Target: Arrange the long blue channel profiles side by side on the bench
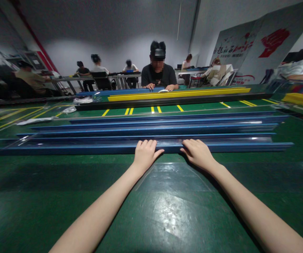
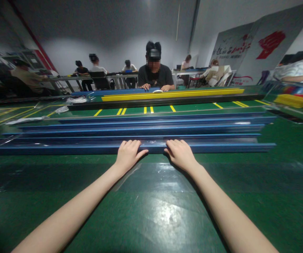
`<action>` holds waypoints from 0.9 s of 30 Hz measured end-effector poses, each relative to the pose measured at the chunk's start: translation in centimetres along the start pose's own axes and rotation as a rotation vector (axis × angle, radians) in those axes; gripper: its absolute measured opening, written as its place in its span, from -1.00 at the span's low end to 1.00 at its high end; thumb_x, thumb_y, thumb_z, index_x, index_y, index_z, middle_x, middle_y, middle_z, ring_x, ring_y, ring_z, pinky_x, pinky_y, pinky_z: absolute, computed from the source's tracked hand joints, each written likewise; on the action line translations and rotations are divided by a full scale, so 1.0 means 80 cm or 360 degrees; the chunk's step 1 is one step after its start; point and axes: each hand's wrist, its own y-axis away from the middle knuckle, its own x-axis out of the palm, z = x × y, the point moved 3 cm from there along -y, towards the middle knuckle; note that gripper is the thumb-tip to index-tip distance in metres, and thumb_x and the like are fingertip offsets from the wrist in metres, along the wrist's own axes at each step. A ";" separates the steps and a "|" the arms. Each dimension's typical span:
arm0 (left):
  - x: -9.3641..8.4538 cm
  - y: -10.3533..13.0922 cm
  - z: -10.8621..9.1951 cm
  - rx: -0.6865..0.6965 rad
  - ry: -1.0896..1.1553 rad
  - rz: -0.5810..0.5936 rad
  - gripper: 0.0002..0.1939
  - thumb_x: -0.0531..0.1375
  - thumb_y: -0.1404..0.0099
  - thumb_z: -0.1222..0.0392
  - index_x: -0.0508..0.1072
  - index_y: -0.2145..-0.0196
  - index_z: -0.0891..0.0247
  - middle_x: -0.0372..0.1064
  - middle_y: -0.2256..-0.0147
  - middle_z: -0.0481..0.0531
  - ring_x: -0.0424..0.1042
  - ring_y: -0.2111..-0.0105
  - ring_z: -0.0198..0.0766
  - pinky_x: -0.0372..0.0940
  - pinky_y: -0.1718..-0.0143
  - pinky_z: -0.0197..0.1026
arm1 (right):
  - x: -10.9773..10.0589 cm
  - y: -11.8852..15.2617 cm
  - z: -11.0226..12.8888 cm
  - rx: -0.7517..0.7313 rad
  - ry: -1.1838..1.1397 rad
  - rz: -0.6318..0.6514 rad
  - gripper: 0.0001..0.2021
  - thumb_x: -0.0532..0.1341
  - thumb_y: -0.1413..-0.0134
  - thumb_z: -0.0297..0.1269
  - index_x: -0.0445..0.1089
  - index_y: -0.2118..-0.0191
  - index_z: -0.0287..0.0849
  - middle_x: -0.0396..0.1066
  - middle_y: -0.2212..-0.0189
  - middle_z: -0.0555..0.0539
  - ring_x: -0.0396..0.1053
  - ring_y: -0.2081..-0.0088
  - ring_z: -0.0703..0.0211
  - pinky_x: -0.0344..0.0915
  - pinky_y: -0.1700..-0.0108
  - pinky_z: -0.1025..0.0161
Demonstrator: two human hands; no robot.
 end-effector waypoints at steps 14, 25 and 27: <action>0.001 0.000 0.000 0.0018 -0.0011 -0.0013 -0.62 0.01 -0.25 -0.11 0.37 0.38 0.29 0.39 0.40 0.03 0.30 0.36 -0.19 0.01 0.34 -0.15 | -0.001 0.000 0.001 -0.0024 0.0013 -0.0056 -0.79 -0.05 -0.16 -0.22 0.25 0.34 -0.19 0.37 0.41 -0.09 0.23 0.35 0.15 -0.05 0.32 0.27; 0.001 0.000 0.000 0.0023 -0.0006 -0.0023 -0.62 0.02 -0.25 -0.10 0.37 0.37 0.29 0.39 0.40 0.05 0.30 0.36 -0.18 0.01 0.34 -0.16 | -0.001 0.000 0.001 -0.0014 0.0024 -0.0035 -0.79 -0.05 -0.17 -0.22 0.25 0.33 -0.19 0.37 0.40 -0.09 0.23 0.34 0.16 -0.05 0.32 0.27; 0.001 0.000 0.000 0.0021 -0.0011 -0.0019 -0.62 0.02 -0.24 -0.10 0.38 0.38 0.29 0.39 0.40 0.05 0.30 0.36 -0.18 0.01 0.34 -0.15 | -0.001 0.000 0.001 -0.0013 0.0029 -0.0029 -0.78 -0.06 -0.17 -0.22 0.25 0.33 -0.19 0.37 0.40 -0.08 0.23 0.34 0.16 -0.05 0.31 0.27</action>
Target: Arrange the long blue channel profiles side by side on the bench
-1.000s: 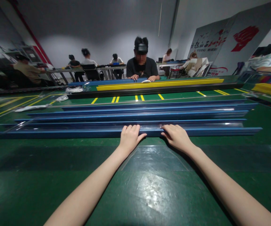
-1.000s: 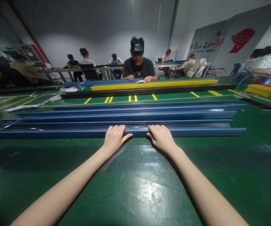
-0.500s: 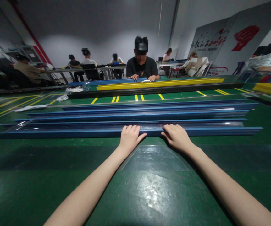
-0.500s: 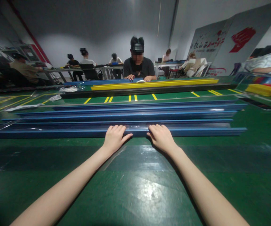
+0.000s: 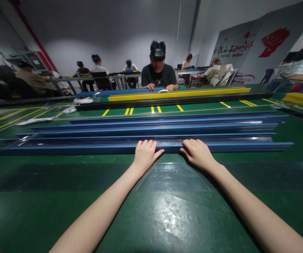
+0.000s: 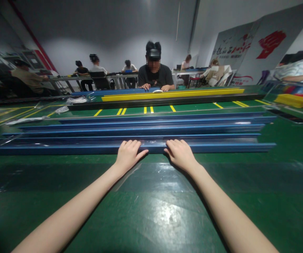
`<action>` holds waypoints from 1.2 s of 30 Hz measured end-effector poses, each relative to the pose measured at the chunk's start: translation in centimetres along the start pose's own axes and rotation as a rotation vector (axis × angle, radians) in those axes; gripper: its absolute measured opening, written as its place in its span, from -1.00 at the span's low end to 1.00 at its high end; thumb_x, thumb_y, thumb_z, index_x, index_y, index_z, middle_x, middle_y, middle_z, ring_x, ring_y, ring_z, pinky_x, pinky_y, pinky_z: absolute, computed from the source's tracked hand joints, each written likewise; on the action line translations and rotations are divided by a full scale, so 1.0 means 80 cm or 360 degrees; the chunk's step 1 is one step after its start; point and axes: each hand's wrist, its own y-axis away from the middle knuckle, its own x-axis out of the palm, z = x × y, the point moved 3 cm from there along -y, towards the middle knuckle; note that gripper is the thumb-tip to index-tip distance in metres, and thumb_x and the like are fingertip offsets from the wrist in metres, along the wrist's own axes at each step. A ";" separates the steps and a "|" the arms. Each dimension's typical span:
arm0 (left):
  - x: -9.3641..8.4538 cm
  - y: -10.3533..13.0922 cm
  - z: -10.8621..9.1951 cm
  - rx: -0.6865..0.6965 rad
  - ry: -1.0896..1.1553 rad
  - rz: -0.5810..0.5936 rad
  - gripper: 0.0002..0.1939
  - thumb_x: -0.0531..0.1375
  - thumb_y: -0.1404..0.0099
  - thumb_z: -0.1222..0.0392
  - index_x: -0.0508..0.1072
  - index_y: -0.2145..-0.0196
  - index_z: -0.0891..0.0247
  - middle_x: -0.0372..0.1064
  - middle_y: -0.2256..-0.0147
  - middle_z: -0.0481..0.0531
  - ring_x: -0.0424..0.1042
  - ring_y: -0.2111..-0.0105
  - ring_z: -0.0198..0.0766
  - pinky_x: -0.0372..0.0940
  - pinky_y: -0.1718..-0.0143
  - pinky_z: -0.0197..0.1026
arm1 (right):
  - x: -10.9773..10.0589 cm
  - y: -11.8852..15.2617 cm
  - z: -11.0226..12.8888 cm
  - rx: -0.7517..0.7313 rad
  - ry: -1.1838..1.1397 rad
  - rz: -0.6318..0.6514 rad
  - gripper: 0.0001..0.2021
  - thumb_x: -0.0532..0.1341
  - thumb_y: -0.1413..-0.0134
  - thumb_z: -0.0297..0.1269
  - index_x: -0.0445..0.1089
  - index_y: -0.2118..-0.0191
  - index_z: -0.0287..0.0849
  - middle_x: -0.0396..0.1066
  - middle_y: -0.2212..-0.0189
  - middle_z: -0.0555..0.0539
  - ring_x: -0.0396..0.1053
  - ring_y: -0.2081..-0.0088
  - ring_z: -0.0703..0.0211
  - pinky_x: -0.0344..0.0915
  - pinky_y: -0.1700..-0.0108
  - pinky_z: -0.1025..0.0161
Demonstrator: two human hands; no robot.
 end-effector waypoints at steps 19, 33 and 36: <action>0.001 0.000 -0.001 0.0005 0.0024 -0.0012 -0.65 0.03 -0.24 -0.08 0.38 0.38 0.28 0.39 0.41 0.07 0.30 0.36 -0.17 0.04 0.33 -0.14 | -0.010 -0.017 0.030 0.0101 -0.0125 0.0016 -0.72 -0.03 -0.16 -0.13 0.30 0.29 -0.19 0.39 0.34 -0.11 0.26 0.25 0.14 -0.03 0.23 0.24; 0.000 0.000 0.001 0.0009 0.0138 0.0038 -0.69 0.06 -0.24 -0.04 0.36 0.27 0.27 0.40 0.31 0.06 0.31 0.29 -0.17 0.05 0.24 -0.12 | -0.016 -0.028 0.035 -0.0021 -0.0010 -0.0028 -0.78 -0.02 -0.17 -0.25 0.28 0.40 -0.18 0.34 0.41 -0.10 0.21 0.32 0.18 -0.02 0.37 0.28; 0.000 0.000 0.000 0.0061 0.0204 0.0031 -0.70 0.07 -0.25 0.00 0.34 0.20 0.28 0.39 0.26 0.05 0.31 0.25 -0.20 0.05 0.20 -0.14 | -0.020 -0.027 0.033 -0.0010 -0.0001 0.0019 -0.80 -0.01 -0.16 -0.26 0.28 0.40 -0.19 0.35 0.40 -0.08 0.23 0.32 0.19 -0.02 0.38 0.28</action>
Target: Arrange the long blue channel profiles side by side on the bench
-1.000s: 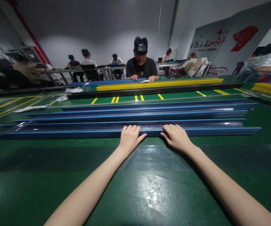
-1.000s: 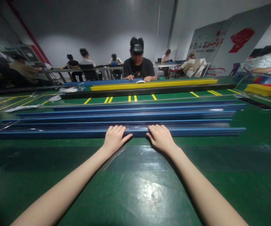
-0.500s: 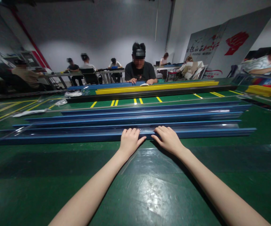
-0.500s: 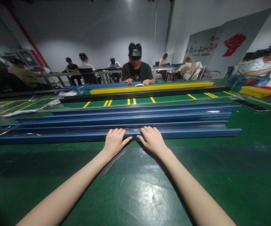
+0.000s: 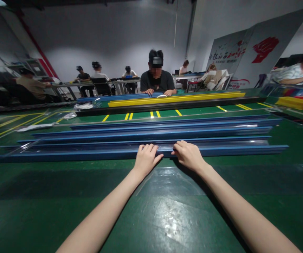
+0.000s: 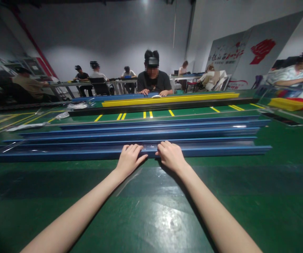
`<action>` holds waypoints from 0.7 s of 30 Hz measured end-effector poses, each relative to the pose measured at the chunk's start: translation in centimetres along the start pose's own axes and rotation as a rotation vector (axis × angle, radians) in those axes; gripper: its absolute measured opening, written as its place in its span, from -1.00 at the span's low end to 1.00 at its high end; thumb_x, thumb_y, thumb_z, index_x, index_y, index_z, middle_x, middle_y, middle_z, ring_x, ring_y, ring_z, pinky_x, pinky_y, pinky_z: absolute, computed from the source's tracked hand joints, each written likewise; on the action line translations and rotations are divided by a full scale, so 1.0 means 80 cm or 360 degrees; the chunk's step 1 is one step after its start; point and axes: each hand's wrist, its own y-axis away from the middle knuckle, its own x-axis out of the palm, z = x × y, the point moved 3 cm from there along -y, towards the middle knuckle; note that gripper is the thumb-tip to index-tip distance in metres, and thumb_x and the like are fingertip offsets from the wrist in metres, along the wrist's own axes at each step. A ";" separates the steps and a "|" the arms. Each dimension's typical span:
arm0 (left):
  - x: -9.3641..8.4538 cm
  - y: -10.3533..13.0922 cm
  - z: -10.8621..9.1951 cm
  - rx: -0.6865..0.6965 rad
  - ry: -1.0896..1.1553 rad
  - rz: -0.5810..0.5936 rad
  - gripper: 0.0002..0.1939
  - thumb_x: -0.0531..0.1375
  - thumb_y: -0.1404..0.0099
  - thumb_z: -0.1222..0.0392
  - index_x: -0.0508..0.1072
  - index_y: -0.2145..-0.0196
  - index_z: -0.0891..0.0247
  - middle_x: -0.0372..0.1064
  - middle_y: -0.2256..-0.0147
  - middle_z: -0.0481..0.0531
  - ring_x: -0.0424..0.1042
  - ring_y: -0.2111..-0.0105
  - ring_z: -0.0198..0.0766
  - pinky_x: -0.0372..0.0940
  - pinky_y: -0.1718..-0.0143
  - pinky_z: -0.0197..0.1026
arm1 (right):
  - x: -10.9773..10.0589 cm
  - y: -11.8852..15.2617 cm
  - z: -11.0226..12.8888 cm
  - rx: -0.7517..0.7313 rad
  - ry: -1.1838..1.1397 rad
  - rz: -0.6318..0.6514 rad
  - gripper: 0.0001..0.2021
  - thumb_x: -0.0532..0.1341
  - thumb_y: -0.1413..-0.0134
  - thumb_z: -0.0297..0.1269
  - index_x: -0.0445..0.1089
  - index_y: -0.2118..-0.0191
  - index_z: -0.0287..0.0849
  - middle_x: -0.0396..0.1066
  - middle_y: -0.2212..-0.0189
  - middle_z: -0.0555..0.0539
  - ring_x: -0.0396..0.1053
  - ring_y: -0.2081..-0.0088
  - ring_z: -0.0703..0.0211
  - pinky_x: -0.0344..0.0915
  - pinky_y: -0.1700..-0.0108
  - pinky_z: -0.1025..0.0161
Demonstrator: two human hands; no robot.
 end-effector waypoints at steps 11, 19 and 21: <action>-0.001 0.001 0.000 0.0027 -0.0072 -0.0005 -0.69 0.07 -0.24 0.00 0.33 0.17 0.28 0.37 0.26 0.08 0.30 0.24 -0.16 0.06 0.22 -0.13 | -0.006 0.020 -0.040 0.0196 0.0065 0.0083 -0.83 0.04 -0.09 -0.26 0.29 0.44 -0.17 0.38 0.41 -0.06 0.27 0.33 0.20 -0.05 0.44 0.28; -0.001 0.000 -0.002 -0.0074 -0.0118 0.0001 -0.68 0.10 -0.19 -0.05 0.36 0.25 0.26 0.37 0.32 0.07 0.30 0.28 -0.15 0.05 0.22 -0.11 | -0.006 0.029 -0.048 0.0234 0.0092 0.0036 -0.83 0.04 -0.04 -0.22 0.29 0.43 -0.17 0.38 0.40 -0.09 0.27 0.30 0.14 0.01 0.38 0.27; -0.001 -0.001 -0.003 -0.0081 -0.0122 0.0005 -0.67 0.10 -0.19 -0.06 0.36 0.26 0.26 0.37 0.32 0.07 0.30 0.28 -0.15 0.05 0.22 -0.11 | -0.005 0.028 -0.042 0.0185 0.0081 0.0000 -0.83 0.05 -0.03 -0.21 0.29 0.41 -0.17 0.38 0.39 -0.09 0.26 0.29 0.13 0.03 0.33 0.26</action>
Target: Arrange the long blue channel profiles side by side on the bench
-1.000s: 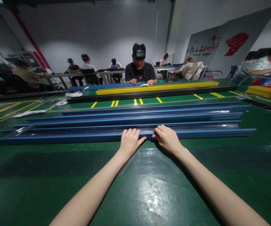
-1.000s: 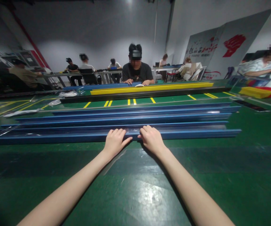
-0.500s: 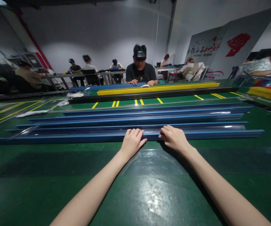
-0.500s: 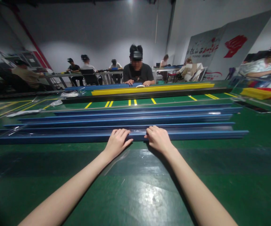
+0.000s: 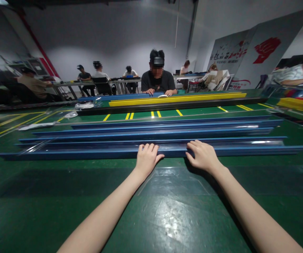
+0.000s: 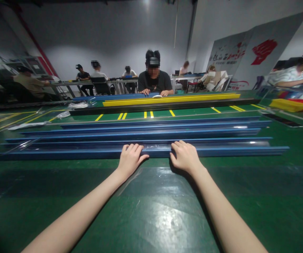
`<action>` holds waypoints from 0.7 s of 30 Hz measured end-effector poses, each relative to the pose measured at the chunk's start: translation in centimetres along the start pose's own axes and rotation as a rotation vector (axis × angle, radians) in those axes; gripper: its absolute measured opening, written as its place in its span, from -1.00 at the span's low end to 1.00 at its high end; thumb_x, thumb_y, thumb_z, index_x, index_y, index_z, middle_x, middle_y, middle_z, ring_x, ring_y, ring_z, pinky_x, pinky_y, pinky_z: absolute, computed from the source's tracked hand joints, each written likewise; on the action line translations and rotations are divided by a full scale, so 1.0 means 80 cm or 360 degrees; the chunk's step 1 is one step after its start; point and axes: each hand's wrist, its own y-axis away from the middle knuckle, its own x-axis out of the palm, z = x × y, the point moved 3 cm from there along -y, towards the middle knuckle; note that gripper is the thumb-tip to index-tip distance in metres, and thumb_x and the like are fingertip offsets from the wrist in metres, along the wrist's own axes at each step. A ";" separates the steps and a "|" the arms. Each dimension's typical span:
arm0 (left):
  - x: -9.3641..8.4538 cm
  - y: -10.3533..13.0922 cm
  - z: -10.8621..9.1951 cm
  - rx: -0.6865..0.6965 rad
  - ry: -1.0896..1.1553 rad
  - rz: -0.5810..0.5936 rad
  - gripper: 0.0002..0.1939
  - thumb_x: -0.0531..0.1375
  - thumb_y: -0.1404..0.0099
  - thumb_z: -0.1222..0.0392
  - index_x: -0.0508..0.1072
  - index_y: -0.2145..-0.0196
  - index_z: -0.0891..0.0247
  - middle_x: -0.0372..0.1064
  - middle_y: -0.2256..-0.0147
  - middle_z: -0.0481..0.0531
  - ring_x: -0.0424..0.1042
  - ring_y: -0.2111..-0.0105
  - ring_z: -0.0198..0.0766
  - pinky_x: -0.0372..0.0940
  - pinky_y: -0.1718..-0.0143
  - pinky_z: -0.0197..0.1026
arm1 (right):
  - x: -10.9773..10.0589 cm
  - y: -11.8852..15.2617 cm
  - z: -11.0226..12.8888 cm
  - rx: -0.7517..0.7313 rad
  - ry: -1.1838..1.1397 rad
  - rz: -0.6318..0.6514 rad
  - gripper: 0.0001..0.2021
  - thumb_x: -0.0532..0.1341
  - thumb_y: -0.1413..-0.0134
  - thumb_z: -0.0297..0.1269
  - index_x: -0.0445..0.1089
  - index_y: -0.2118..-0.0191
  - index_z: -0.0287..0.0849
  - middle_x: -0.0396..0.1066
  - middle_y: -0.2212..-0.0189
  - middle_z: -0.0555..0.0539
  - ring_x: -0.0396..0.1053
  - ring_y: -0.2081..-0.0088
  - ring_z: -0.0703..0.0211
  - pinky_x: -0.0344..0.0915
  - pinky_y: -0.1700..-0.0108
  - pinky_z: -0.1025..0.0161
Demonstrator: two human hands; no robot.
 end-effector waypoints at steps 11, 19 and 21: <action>0.000 0.000 0.000 -0.0028 -0.0002 0.0016 -0.66 0.11 -0.18 -0.06 0.36 0.24 0.27 0.38 0.31 0.08 0.30 0.27 -0.14 0.06 0.22 -0.10 | 0.005 -0.018 0.037 -0.0098 -0.0127 -0.0094 -0.75 0.01 -0.13 -0.13 0.28 0.39 -0.19 0.35 0.39 -0.10 0.23 0.31 0.16 0.01 0.34 0.28; 0.000 0.001 0.002 -0.0009 -0.0016 0.0003 -0.60 0.09 -0.18 -0.08 0.34 0.16 0.28 0.38 0.27 0.09 0.28 0.25 -0.13 0.06 0.21 -0.10 | -0.004 -0.021 0.030 -0.0078 -0.0048 0.0043 -0.81 0.05 -0.11 -0.21 0.27 0.42 -0.18 0.36 0.40 -0.07 0.27 0.34 0.20 -0.04 0.43 0.28; -0.001 0.000 0.002 -0.0001 -0.0011 -0.0003 -0.58 0.09 -0.18 -0.08 0.33 0.15 0.29 0.38 0.25 0.10 0.28 0.24 -0.13 0.06 0.20 -0.10 | -0.004 -0.019 0.022 -0.0035 -0.0043 0.0055 -0.81 0.06 -0.09 -0.20 0.27 0.44 -0.17 0.37 0.41 -0.07 0.28 0.34 0.20 -0.05 0.43 0.28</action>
